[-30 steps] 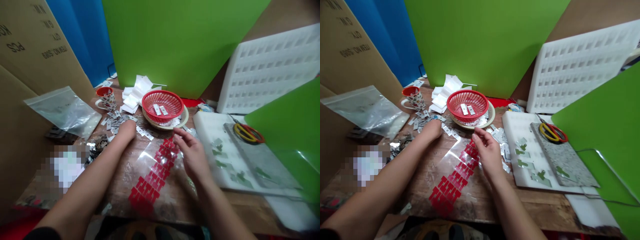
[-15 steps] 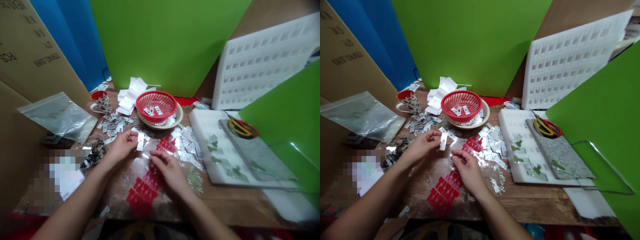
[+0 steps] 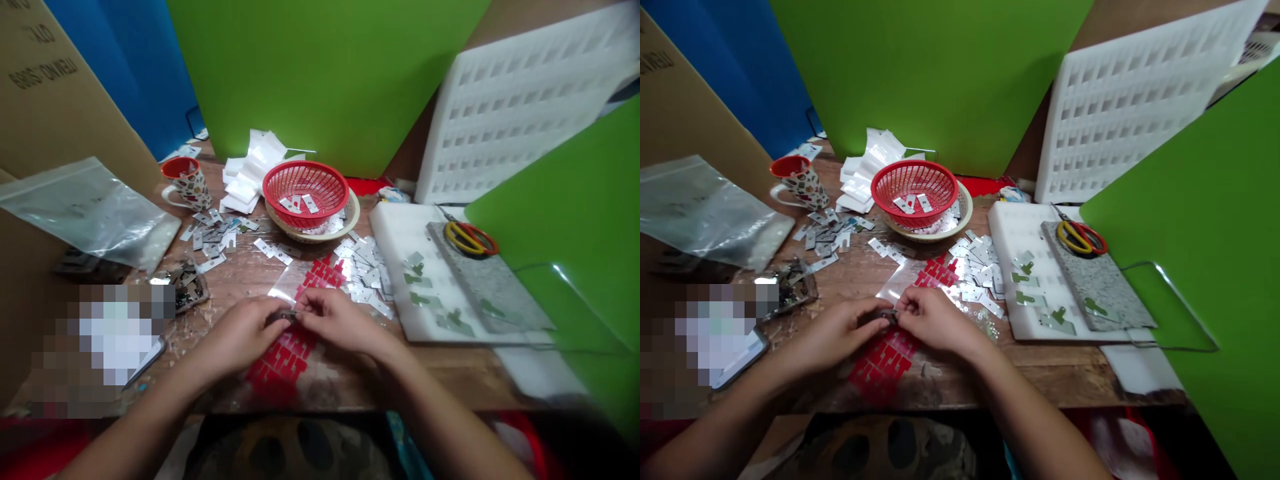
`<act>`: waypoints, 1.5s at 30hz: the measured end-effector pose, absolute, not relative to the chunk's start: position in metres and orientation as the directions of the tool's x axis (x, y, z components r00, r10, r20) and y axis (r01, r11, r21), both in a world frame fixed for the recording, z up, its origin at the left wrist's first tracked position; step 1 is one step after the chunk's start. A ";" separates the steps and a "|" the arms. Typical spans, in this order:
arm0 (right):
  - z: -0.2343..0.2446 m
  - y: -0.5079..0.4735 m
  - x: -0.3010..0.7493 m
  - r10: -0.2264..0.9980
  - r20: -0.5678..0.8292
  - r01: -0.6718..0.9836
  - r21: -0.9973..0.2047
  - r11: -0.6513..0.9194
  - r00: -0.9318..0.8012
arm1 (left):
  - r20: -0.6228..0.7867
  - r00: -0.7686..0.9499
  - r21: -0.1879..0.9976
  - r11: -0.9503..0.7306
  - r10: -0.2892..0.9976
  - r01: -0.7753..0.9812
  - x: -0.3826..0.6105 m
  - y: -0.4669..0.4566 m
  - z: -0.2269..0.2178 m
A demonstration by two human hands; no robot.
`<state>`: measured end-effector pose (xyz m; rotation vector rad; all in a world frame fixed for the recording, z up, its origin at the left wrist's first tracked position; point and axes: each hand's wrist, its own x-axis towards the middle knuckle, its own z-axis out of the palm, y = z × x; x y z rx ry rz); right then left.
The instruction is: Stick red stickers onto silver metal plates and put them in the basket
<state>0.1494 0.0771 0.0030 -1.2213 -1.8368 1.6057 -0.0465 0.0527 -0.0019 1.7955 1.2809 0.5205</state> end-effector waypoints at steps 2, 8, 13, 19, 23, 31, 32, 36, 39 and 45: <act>0.010 0.081 0.153 0.820 -0.210 0.365 -0.931 -0.001 -0.532 | -0.230 0.415 0.827 -0.047 0.880 0.560 -0.046 0.052 -0.004; -0.011 0.062 0.177 0.978 -0.061 0.673 -0.734 0.090 -0.198 | -0.430 0.130 0.896 0.440 0.894 -0.059 -0.039 0.048 -0.024; -0.042 0.027 0.184 0.981 -0.070 0.841 -0.529 0.116 -0.180 | -0.552 0.166 0.757 0.575 0.817 -0.310 -0.015 0.039 -0.040; -0.048 0.021 0.171 0.993 -0.082 0.916 -0.399 0.045 -0.084 | -0.579 0.200 0.710 0.610 0.790 -0.351 0.007 0.032 -0.053; -0.049 0.024 0.170 0.992 -0.114 0.903 -0.430 0.004 -0.058 | -0.594 0.194 0.688 0.617 0.781 -0.381 0.008 0.031 -0.056; -0.044 0.031 0.159 0.992 -0.091 0.944 -0.327 0.049 -0.083 | -0.588 0.071 0.674 0.537 0.806 -0.508 0.008 0.022 -0.057; -0.043 0.033 0.158 0.991 -0.095 0.949 -0.309 0.064 -0.097 | -0.587 0.068 0.672 0.533 0.807 -0.515 0.008 0.022 -0.057; -0.043 0.034 0.156 0.987 -0.085 0.947 -0.304 0.107 -0.139 | -0.599 0.085 0.668 0.556 0.796 -0.495 0.006 0.027 -0.055; -0.044 0.031 0.156 0.991 -0.091 0.947 -0.315 0.062 -0.096 | -0.608 0.089 0.664 0.567 0.789 -0.488 0.005 0.029 -0.055; -0.044 0.029 0.154 0.987 -0.126 0.945 -0.321 0.056 -0.101 | -0.606 0.102 0.658 0.570 0.789 -0.491 0.005 0.028 -0.058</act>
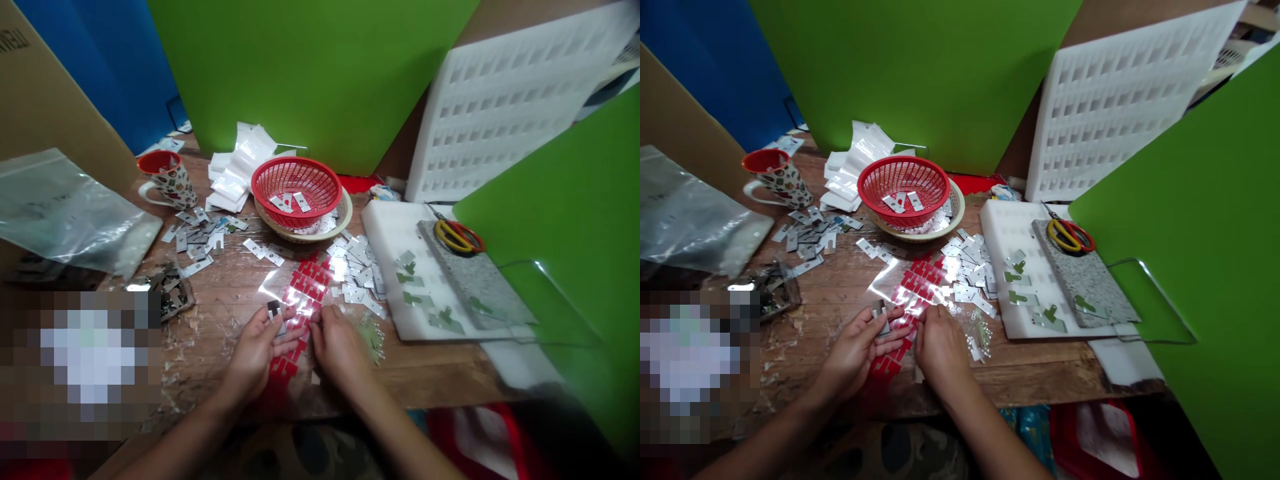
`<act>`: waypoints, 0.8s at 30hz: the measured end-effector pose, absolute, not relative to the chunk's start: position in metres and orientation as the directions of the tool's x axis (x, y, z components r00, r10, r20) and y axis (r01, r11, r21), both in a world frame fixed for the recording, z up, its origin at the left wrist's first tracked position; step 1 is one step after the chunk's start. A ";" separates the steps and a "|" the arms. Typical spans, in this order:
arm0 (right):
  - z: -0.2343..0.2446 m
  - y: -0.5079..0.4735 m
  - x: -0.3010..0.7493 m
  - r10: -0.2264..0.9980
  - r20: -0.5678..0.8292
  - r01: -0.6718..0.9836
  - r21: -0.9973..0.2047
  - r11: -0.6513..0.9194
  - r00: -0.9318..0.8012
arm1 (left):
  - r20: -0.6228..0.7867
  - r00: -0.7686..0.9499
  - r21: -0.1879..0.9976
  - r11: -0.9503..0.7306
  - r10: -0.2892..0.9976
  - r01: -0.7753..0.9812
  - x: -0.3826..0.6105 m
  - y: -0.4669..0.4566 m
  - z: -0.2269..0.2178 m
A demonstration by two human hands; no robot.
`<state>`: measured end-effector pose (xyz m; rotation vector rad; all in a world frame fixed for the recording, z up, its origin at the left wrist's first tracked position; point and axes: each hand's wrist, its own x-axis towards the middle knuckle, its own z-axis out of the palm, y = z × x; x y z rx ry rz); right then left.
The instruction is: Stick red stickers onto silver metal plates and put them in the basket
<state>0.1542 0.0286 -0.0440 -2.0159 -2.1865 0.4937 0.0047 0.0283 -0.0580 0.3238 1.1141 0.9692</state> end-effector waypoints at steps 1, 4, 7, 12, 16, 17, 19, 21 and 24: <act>-0.044 0.028 0.153 0.986 -0.118 0.945 -0.319 0.076 -0.120 | -0.607 0.103 0.657 0.570 0.788 -0.494 0.005 0.028 -0.058; -0.047 0.024 0.152 0.988 -0.056 0.935 -0.333 0.120 -0.146 | -0.617 0.095 0.647 0.572 0.782 -0.504 0.005 0.028 -0.058; -0.053 0.018 0.153 0.989 0.066 0.943 -0.299 0.148 -0.135 | -0.621 0.087 0.642 0.569 0.779 -0.514 0.005 0.028 -0.057; -0.059 0.010 0.156 0.958 0.194 0.950 -0.192 0.248 -0.211 | -0.608 0.114 0.643 0.572 0.785 -0.509 0.004 0.027 -0.058; -0.061 0.013 0.154 0.961 0.189 0.947 -0.215 0.239 -0.200 | -0.608 0.107 0.645 0.568 0.787 -0.512 0.004 0.026 -0.058; -0.061 0.014 0.154 0.964 0.183 0.949 -0.212 0.232 -0.195 | -0.609 0.106 0.644 0.568 0.786 -0.512 0.004 0.026 -0.058; -0.063 0.015 0.152 0.967 0.169 0.957 -0.190 0.221 -0.190 | -0.614 0.106 0.639 0.571 0.782 -0.516 0.005 0.027 -0.058; -0.066 0.017 0.151 0.969 0.162 0.963 -0.162 0.214 -0.188 | -0.619 0.102 0.633 0.571 0.779 -0.522 0.005 0.027 -0.059; -0.068 0.019 0.150 0.976 0.131 0.970 -0.151 0.192 -0.173 | -0.611 0.098 0.638 0.562 0.786 -0.527 0.005 0.027 -0.061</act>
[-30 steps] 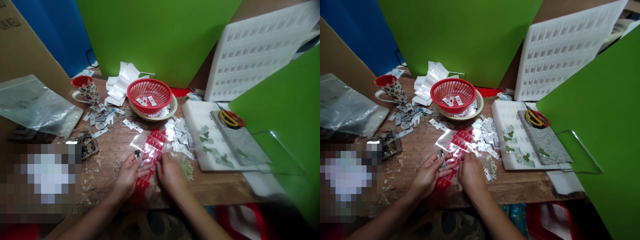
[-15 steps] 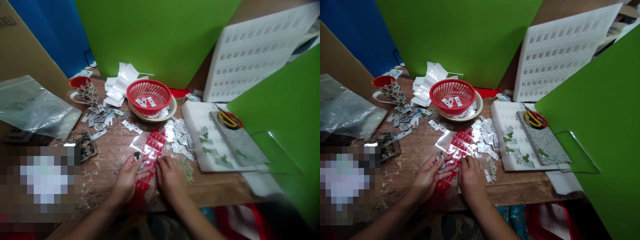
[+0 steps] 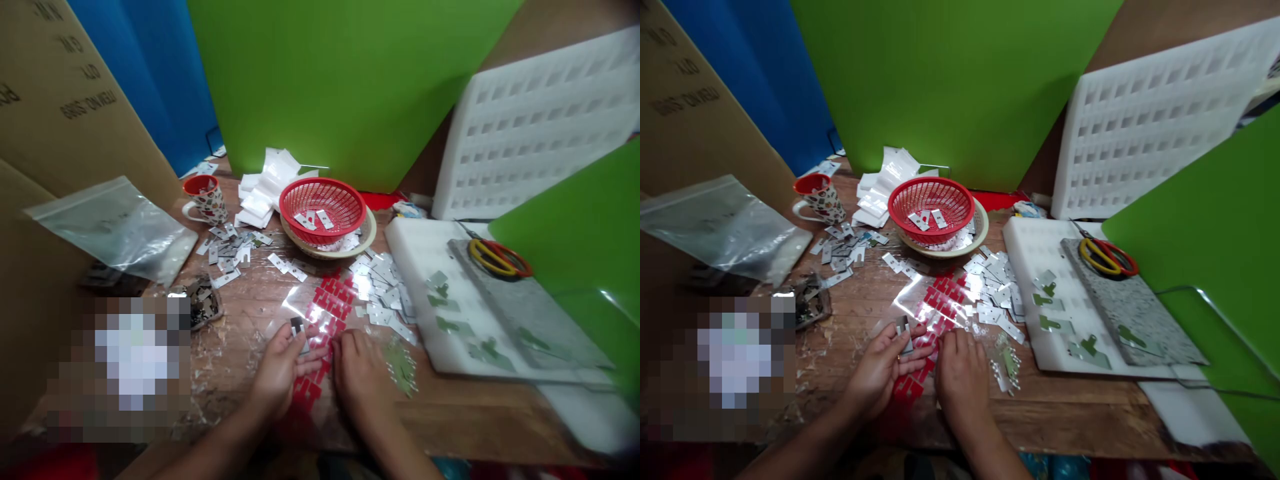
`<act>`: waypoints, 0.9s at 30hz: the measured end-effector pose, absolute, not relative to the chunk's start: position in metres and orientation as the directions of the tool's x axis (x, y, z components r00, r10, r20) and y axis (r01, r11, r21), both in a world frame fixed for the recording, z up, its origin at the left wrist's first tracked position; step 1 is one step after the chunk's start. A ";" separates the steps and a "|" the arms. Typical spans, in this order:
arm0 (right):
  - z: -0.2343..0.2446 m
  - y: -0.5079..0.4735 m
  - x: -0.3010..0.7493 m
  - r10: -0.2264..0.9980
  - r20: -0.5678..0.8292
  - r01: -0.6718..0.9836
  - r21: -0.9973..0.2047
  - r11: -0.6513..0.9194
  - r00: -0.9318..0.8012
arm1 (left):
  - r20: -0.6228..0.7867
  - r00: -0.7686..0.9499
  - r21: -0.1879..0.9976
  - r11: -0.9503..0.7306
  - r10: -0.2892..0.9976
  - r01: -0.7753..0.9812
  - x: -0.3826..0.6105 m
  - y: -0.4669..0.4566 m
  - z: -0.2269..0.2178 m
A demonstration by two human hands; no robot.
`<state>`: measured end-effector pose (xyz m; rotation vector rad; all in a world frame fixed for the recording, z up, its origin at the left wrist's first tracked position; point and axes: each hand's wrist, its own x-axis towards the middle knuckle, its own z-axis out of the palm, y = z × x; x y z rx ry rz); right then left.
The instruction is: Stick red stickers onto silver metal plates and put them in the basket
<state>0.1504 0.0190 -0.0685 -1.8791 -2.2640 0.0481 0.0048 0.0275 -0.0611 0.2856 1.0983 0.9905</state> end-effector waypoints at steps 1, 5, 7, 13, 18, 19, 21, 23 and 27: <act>-0.069 0.020 0.151 0.980 0.119 0.970 -0.165 0.176 -0.158 | -0.607 0.099 0.640 0.559 0.788 -0.527 0.005 0.027 -0.062; -0.068 0.028 0.155 0.991 0.037 0.954 -0.271 0.132 -0.127 | -0.599 0.101 0.646 0.553 0.795 -0.526 0.004 0.027 -0.063; -0.070 0.031 0.156 0.989 0.021 0.952 -0.270 0.144 -0.144 | -0.596 0.103 0.649 0.552 0.797 -0.523 0.004 0.027 -0.063; -0.078 0.024 0.157 0.958 0.160 0.954 -0.144 0.262 -0.239 | -0.600 0.106 0.651 0.561 0.793 -0.511 0.004 0.027 -0.062; -0.078 0.018 0.162 0.926 0.219 0.912 -0.208 0.354 -0.309 | -0.610 0.109 0.661 0.581 0.785 -0.476 0.003 0.028 -0.060; -0.078 0.018 0.163 0.919 0.238 0.900 -0.233 0.369 -0.315 | -0.607 0.109 0.667 0.579 0.787 -0.468 0.003 0.028 -0.060; -0.079 0.018 0.166 0.911 0.277 0.876 -0.295 0.382 -0.304 | -0.596 0.110 0.679 0.572 0.796 -0.460 0.003 0.028 -0.059; -0.079 0.018 0.168 0.918 0.294 0.864 -0.348 0.363 -0.267 | -0.582 0.108 0.692 0.561 0.806 -0.454 0.004 0.028 -0.058; -0.078 0.016 0.168 0.926 0.283 0.871 -0.350 0.344 -0.252 | -0.566 0.109 0.711 0.551 0.817 -0.438 0.004 0.027 -0.059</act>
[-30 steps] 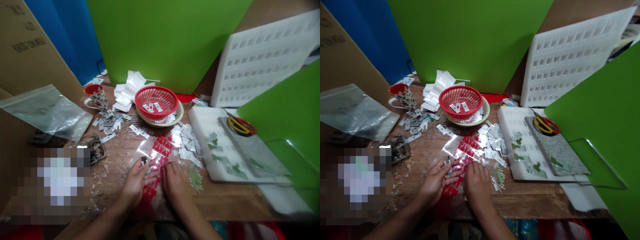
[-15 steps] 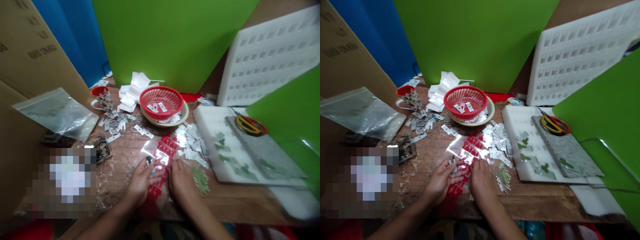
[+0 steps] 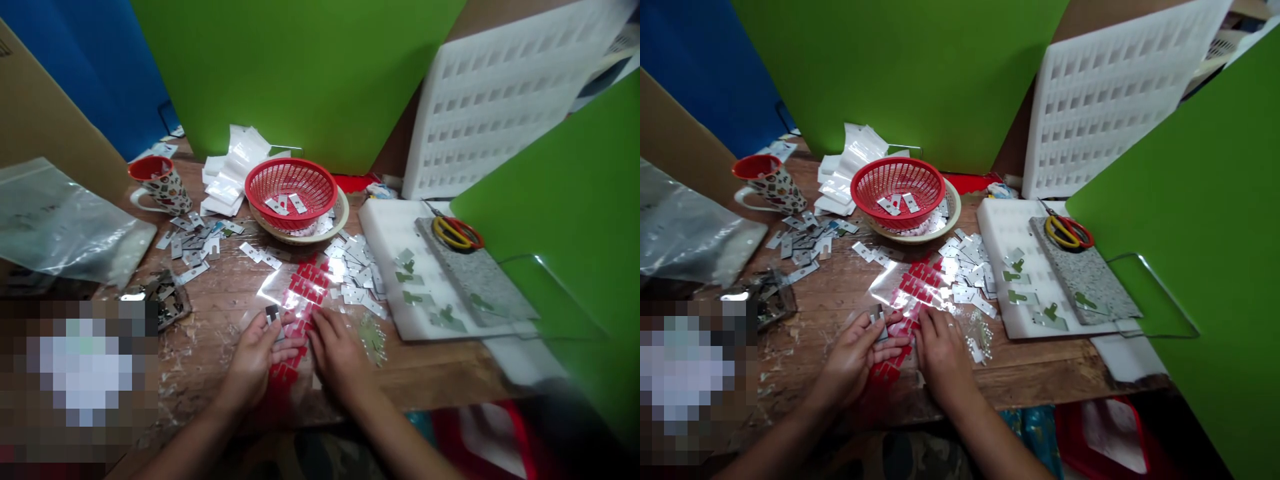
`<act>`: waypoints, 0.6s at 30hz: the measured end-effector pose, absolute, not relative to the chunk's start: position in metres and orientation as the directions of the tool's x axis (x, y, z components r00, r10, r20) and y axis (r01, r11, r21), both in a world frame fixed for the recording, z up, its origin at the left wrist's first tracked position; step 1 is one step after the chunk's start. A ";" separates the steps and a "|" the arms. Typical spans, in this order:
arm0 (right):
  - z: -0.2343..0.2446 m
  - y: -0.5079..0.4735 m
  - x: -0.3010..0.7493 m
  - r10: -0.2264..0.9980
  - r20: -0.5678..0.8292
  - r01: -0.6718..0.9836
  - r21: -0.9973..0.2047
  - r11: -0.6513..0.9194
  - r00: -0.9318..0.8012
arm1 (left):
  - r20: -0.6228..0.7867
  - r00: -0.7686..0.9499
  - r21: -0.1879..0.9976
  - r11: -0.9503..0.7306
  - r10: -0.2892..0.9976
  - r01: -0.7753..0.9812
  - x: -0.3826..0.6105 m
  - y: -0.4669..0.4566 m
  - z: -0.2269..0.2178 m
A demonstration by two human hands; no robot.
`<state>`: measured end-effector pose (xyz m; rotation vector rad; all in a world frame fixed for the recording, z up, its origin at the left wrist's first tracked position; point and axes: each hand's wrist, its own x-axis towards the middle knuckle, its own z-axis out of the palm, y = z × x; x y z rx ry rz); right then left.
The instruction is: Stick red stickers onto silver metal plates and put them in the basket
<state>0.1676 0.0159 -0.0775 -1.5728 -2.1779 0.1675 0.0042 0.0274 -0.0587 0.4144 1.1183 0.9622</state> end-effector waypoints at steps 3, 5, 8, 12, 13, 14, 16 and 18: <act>-0.075 0.015 0.166 0.911 0.286 0.859 -0.337 0.386 -0.298 | -0.574 0.115 0.706 0.561 0.811 -0.432 0.003 0.027 -0.059; -0.075 0.015 0.164 0.908 0.281 0.856 -0.332 0.397 -0.312 | -0.580 0.117 0.705 0.568 0.806 -0.425 0.003 0.028 -0.059; -0.076 0.016 0.164 0.910 0.274 0.851 -0.345 0.395 -0.311 | -0.585 0.126 0.705 0.579 0.802 -0.410 0.002 0.029 -0.057; -0.074 0.017 0.164 0.916 0.267 0.836 -0.389 0.387 -0.300 | -0.583 0.139 0.709 0.585 0.801 -0.395 0.003 0.031 -0.055; -0.073 0.016 0.163 0.918 0.266 0.831 -0.403 0.384 -0.296 | -0.582 0.142 0.709 0.585 0.801 -0.393 0.003 0.031 -0.055; -0.071 0.016 0.163 0.919 0.269 0.826 -0.417 0.380 -0.287 | -0.581 0.145 0.709 0.586 0.801 -0.391 0.003 0.031 -0.055; -0.069 0.015 0.162 0.922 0.285 0.818 -0.441 0.369 -0.262 | -0.577 0.153 0.711 0.586 0.802 -0.389 0.002 0.031 -0.055; -0.068 0.015 0.162 0.930 0.288 0.813 -0.469 0.346 -0.230 | -0.573 0.161 0.712 0.586 0.803 -0.388 0.001 0.030 -0.056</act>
